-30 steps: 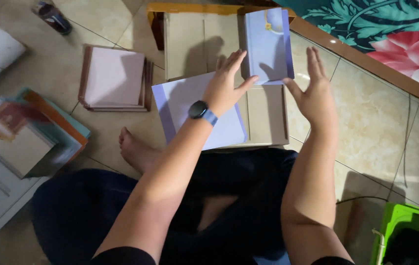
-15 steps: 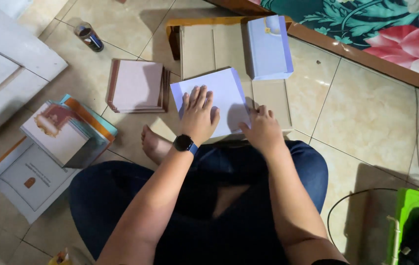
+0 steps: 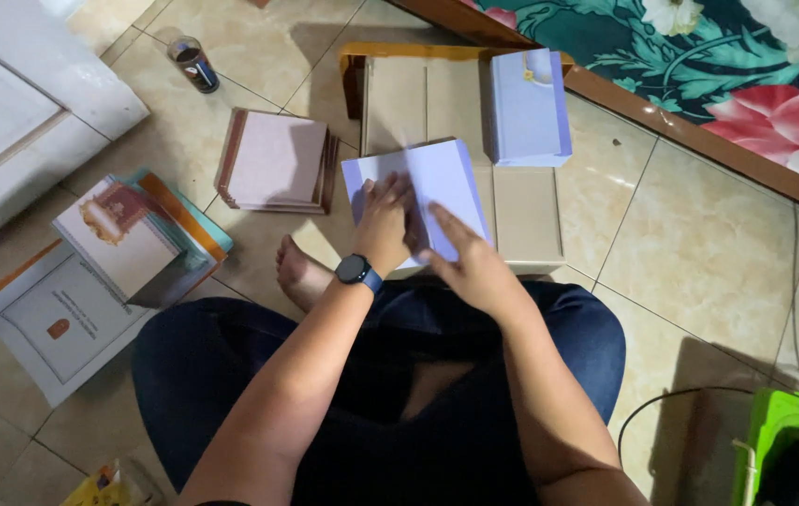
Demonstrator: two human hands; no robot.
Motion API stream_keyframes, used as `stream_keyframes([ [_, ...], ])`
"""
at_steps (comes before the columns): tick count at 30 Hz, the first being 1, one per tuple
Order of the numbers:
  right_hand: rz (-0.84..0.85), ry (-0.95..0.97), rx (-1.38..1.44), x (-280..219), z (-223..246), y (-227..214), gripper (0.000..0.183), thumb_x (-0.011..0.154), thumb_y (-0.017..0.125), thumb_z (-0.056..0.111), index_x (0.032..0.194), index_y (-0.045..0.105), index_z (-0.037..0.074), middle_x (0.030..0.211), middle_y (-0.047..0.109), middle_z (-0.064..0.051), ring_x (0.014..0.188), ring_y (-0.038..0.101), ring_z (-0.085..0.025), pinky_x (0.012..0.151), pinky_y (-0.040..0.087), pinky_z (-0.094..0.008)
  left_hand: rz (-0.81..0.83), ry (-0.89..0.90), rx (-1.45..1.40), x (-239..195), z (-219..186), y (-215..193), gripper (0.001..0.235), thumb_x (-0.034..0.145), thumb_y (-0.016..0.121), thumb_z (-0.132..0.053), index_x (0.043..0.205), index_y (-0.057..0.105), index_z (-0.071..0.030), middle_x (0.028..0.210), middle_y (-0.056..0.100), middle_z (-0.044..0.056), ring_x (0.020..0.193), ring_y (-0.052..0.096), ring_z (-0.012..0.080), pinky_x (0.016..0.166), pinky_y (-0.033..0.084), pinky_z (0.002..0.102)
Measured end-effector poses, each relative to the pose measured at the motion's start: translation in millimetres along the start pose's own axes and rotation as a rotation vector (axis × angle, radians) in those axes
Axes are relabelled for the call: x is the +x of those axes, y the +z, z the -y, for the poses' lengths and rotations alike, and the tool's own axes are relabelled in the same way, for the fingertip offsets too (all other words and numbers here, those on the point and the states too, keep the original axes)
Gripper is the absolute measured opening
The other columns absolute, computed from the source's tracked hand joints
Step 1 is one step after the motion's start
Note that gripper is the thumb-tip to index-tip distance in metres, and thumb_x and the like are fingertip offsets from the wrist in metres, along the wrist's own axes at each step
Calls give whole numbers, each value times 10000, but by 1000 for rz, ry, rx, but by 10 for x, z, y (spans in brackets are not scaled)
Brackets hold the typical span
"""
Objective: The person folds paper sheets by hand and slides them into envelopes, stacking the completed envelopes on a cardboard box.
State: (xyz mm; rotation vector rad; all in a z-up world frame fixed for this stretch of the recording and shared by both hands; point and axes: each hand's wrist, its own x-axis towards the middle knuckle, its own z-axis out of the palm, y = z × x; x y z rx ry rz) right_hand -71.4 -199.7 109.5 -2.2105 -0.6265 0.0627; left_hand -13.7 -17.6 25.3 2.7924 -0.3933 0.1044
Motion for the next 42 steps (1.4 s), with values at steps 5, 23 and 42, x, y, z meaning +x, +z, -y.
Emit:
stream_keyframes([
  [5, 158, -91, -83, 74, -264, 194, 648, 932, 698, 342, 1453, 524, -1, 1518, 518, -220, 1371, 515, -413, 1114, 458, -500, -469, -230, -814, 38, 407, 437, 356, 1034, 495, -191, 1343, 625, -72, 1357, 641, 177, 1366, 512, 355, 1168, 371, 491],
  [23, -72, -320, -606, 644, -995, 622, 524, 943, 525, 105, 1463, 587, 85, 1489, 594, -130, 1375, 547, -327, 1105, 471, -436, -327, -223, 130, 112, 246, 458, 564, 978, 494, -257, 1520, 451, -109, 1631, 352, 168, 1513, 297, 381, 1165, 252, 641],
  [42, 263, -78, -387, 227, -877, 314, 742, 998, 549, 320, 1624, 260, 44, 1695, 232, -178, 1547, 220, -387, 1251, 212, -494, -162, -267, 148, 136, 156, 369, 555, 935, 549, -190, 1471, 460, -80, 1645, 321, 183, 1547, 207, 409, 1188, 41, 745],
])
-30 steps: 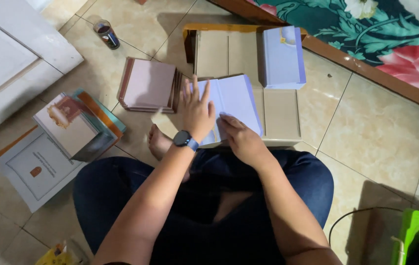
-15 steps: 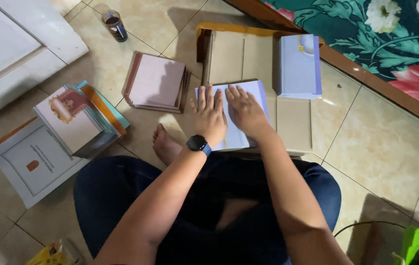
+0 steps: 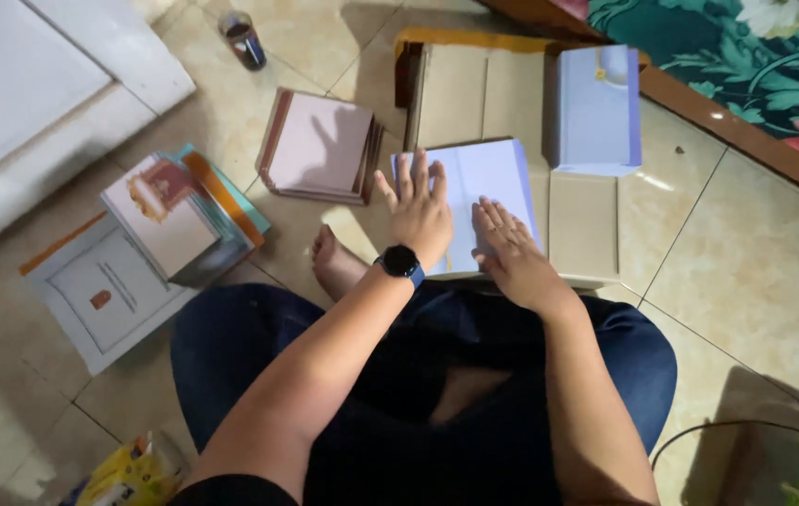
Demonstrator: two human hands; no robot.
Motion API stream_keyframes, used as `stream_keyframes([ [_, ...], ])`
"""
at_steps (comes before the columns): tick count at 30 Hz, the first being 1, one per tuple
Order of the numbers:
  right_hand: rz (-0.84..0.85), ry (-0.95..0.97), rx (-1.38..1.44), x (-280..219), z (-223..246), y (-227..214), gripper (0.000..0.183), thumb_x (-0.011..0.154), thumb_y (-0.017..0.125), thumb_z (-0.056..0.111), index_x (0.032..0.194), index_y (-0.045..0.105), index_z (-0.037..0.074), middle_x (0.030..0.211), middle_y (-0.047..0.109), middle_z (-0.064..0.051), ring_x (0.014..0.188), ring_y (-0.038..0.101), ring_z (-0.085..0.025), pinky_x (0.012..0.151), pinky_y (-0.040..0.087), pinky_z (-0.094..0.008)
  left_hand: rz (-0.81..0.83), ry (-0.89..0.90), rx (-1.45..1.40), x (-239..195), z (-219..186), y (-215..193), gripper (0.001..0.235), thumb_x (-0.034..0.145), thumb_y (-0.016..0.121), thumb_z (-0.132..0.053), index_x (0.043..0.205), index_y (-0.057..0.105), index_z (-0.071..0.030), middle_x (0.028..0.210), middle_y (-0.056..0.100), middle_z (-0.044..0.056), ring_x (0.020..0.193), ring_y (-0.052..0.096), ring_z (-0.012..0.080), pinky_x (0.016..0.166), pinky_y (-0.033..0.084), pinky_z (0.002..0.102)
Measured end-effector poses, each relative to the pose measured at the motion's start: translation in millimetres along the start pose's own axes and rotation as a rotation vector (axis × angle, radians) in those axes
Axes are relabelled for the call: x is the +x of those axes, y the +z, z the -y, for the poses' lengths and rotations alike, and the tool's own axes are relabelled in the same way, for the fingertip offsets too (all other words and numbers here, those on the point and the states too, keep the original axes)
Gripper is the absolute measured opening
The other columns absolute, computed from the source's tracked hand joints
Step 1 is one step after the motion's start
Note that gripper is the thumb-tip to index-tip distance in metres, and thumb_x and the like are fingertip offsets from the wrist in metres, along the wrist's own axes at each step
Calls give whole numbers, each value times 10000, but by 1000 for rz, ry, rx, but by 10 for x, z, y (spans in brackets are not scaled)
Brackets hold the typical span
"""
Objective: The person folds paper sheets by hand and slides them into envelopes, stacking the completed envelopes on a cardboard box.
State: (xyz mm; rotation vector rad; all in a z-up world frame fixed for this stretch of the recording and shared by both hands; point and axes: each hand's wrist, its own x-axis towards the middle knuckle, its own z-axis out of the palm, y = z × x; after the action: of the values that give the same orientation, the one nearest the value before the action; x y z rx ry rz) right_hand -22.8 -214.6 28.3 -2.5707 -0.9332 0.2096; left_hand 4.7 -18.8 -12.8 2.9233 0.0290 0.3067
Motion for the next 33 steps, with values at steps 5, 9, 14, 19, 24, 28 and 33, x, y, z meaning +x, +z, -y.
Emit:
stream_keyframes([
  [5, 54, 185, 299, -55, 122, -268, 714, 1061, 420, 456, 1636, 205, 92, 1660, 293, -195, 1539, 239, -382, 1260, 202, -502, 89, 497, -92, 186, 192, 41, 370, 909, 627, -123, 1274, 587, -165, 1643, 292, 151, 1553, 177, 421, 1175, 198, 712],
  [9, -26, 245, 788, -125, -53, -349, 656, 1077, 411, 231, 1660, 119, 158, 1628, 405, -129, 1537, 290, -298, 1245, 244, -443, 541, 591, -42, 456, 313, -327, 824, 602, 895, -527, 1340, 581, -336, 1718, 33, 147, 1564, 18, 460, 1169, 158, 732],
  [14, -228, 181, 1321, -151, -262, -221, 602, 1101, 362, 173, 1641, 130, 47, 1568, 450, -256, 1484, 377, -309, 1171, 333, -344, 728, 620, 63, 603, 94, -682, 997, 503, 966, -516, 1358, 502, -299, 1712, -85, 159, 1577, -61, 407, 1212, 126, 678],
  [19, -279, 129, 1483, -191, -206, -299, 580, 1095, 367, 149, 1610, 170, -31, 1499, 484, -343, 1514, 308, -387, 1232, 235, -453, 745, 666, 134, 721, 160, -773, 1168, 400, 1009, -545, 1389, 443, -286, 1705, -48, 192, 1577, 2, 411, 1223, 131, 665],
  [24, -247, 118, 1516, -169, -221, -306, 582, 1079, 392, 109, 1613, 204, -24, 1507, 477, -342, 1499, 345, -357, 1178, 323, -359, 737, 612, 281, 788, 338, -962, 1228, 434, 900, -789, 1407, 467, -177, 1722, -29, 202, 1593, -28, 364, 1237, 101, 634],
  [28, -222, 104, 1486, -138, -248, -253, 544, 1085, 364, 104, 1597, 230, -18, 1517, 480, -313, 1312, 589, -303, 782, 508, -82, 730, 552, 245, 752, 561, -834, 1174, 464, 847, -839, 1350, 546, -130, 1726, 19, 196, 1595, -2, 355, 1236, 132, 624],
  [33, -239, 100, 1420, -123, -128, -337, 514, 1071, 367, 62, 1561, 293, -76, 1465, 522, -343, 1443, 446, -346, 1099, 409, -310, 519, 341, 13, 567, 923, -611, 1236, 451, 825, -874, 1347, 405, -134, 1602, 350, 242, 1385, 489, 390, 1027, 445, 582],
])
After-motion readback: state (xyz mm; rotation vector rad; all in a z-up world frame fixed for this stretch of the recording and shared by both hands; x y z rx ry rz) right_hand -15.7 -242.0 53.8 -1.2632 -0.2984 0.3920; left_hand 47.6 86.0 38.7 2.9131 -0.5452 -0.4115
